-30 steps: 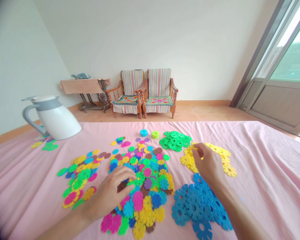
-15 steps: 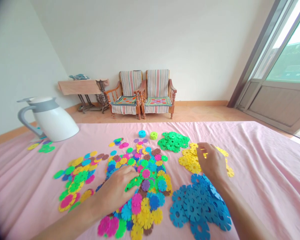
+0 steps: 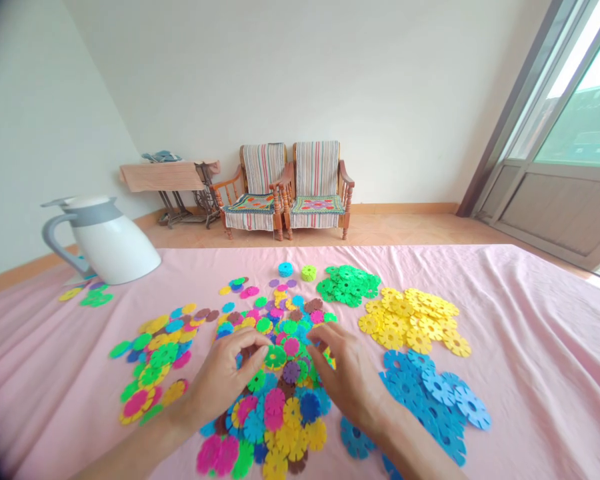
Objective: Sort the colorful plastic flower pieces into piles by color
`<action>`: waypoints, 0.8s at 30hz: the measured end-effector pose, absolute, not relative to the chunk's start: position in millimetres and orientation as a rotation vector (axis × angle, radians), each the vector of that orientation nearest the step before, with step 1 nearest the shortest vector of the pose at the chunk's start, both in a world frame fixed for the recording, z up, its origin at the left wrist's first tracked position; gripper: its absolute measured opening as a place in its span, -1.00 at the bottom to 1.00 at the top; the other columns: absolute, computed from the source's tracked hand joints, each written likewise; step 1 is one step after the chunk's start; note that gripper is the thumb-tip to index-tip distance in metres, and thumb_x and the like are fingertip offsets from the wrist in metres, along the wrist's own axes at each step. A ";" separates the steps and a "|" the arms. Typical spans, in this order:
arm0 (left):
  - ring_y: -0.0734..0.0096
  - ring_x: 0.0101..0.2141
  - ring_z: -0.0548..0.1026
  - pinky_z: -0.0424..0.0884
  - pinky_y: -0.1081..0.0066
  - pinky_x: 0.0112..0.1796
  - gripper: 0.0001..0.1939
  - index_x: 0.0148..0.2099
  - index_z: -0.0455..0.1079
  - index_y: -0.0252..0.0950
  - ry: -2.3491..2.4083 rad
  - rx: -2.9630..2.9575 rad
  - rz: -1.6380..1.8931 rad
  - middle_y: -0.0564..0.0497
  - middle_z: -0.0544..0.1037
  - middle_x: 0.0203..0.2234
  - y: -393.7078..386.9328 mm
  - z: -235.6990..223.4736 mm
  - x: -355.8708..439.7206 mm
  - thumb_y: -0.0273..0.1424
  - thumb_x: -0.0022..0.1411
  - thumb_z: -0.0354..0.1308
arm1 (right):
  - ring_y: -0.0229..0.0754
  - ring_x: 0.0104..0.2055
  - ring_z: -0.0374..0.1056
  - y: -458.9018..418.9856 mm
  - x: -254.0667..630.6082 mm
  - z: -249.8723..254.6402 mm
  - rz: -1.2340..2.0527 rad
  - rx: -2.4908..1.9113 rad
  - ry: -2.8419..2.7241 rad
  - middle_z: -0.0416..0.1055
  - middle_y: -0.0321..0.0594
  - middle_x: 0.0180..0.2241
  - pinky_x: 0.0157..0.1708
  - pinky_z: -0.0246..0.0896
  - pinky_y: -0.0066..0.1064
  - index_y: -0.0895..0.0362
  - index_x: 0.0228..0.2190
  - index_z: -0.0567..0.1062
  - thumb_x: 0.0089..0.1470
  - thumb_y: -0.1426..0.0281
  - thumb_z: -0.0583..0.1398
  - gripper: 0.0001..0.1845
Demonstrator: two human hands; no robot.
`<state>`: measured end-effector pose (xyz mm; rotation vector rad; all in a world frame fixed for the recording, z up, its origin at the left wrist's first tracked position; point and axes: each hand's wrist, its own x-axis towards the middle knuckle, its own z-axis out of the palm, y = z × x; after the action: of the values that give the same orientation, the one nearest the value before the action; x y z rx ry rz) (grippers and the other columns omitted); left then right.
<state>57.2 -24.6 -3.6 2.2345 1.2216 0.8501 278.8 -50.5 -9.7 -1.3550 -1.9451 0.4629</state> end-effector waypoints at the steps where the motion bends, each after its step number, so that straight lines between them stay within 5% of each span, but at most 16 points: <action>1: 0.44 -0.45 0.41 0.31 0.46 -0.39 -0.81 -0.32 0.42 -0.27 1.192 2.218 0.847 0.04 0.47 -0.47 -27.0 -2.7 59.5 -0.42 0.28 0.00 | -0.26 -0.40 0.36 -54.9 270.3 -8.2 0.553 -1.324 -1.947 0.44 -0.27 -0.40 -0.39 0.24 -0.42 0.10 -0.32 0.44 0.14 0.39 0.09 -0.87; 6: 0.44 -0.40 0.43 0.34 0.46 -0.34 -0.82 -0.24 0.45 -0.26 1.074 2.218 0.810 0.03 0.48 -0.43 -34.9 -2.9 63.9 -0.40 0.30 0.01 | -0.31 -0.49 0.27 -63.6 250.8 -8.3 0.809 -1.291 -1.877 0.39 -0.34 -0.52 -0.50 0.15 -0.48 0.12 -0.43 0.40 0.10 0.42 0.11 -0.91; 13: 0.26 -0.15 0.40 0.28 0.20 -0.05 -0.88 -0.26 0.47 -0.21 1.022 2.543 0.742 -0.02 0.52 -0.25 -20.3 -14.3 49.6 -0.42 0.25 0.09 | -0.27 -0.52 0.31 -15.9 301.2 -16.8 0.479 -1.515 -1.650 0.39 -0.33 -0.57 -0.50 0.17 -0.44 0.11 -0.51 0.41 -0.01 0.33 0.14 -0.86; 24: 0.36 -0.39 0.31 0.26 0.29 -0.30 -0.69 -0.59 0.21 -0.29 1.352 2.699 0.800 0.01 0.36 -0.53 -5.0 -28.0 35.3 -0.54 0.21 -0.01 | -0.20 -0.59 0.32 69.4 356.1 -23.1 0.219 -1.881 -1.345 0.42 -0.23 -0.65 -0.60 0.08 -0.41 0.17 -0.57 0.51 -0.13 0.32 0.11 -0.78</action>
<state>35.3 -5.0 -28.0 2.6986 1.3518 0.7999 356.1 69.4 -23.1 -1.8812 -1.3450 0.2195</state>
